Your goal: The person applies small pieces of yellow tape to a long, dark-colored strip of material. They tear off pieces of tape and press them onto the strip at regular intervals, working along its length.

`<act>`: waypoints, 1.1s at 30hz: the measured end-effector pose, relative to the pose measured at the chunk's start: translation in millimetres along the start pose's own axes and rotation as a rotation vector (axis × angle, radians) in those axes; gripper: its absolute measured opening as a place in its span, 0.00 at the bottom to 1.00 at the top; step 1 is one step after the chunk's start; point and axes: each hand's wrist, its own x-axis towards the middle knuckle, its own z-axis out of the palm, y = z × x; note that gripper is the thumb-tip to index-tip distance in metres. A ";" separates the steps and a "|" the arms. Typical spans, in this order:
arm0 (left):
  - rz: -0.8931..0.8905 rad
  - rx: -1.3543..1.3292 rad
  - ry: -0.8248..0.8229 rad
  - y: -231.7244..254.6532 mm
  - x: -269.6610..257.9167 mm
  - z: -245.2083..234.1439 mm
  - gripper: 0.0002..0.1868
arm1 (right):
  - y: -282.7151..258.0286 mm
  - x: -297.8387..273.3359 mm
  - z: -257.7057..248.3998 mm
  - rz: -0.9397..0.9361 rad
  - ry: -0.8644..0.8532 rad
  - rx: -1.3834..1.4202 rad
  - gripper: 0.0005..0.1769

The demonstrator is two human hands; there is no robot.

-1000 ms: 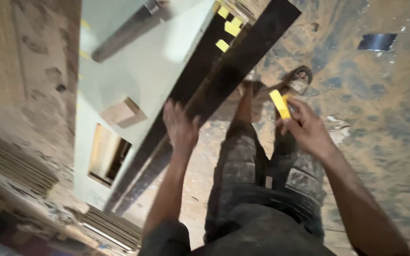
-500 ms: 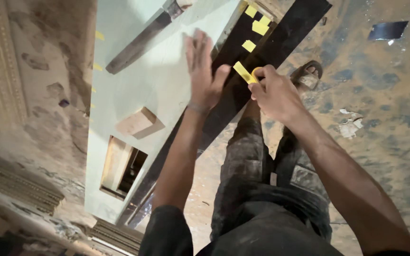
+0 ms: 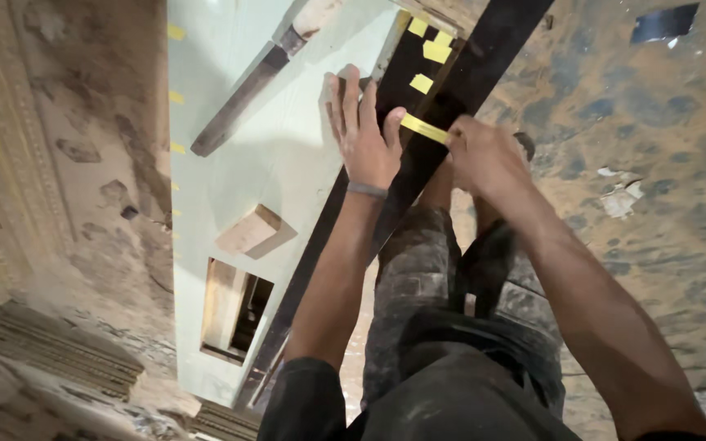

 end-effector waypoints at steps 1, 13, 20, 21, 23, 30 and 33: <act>0.009 -0.016 0.022 1.5 -0.5 1.9 0.29 | 12.6 9.0 6.1 0.024 -0.017 0.021 0.13; 0.084 -0.163 0.064 9.6 -7.6 2.9 0.34 | 119.9 -38.6 -23.7 0.083 -0.173 0.178 0.14; -0.006 -0.360 -0.165 -11.0 -3.3 -11.9 0.39 | 11.2 -14.2 -21.8 0.068 -0.246 0.169 0.12; -0.003 -0.347 -0.157 -12.1 -1.6 -12.0 0.38 | 6.7 -8.0 -19.3 0.052 -0.224 0.195 0.11; -0.001 -0.325 -0.139 -10.1 1.3 -10.6 0.36 | 2.8 2.1 -15.0 -0.054 -0.137 0.141 0.11; -0.033 -0.205 0.034 13.1 1.6 -4.6 0.30 | 2.8 7.1 -18.6 0.072 -0.226 0.138 0.12; -0.022 -0.188 0.054 12.9 3.6 -1.2 0.30 | 19.3 -5.5 -14.0 0.111 -0.188 0.196 0.13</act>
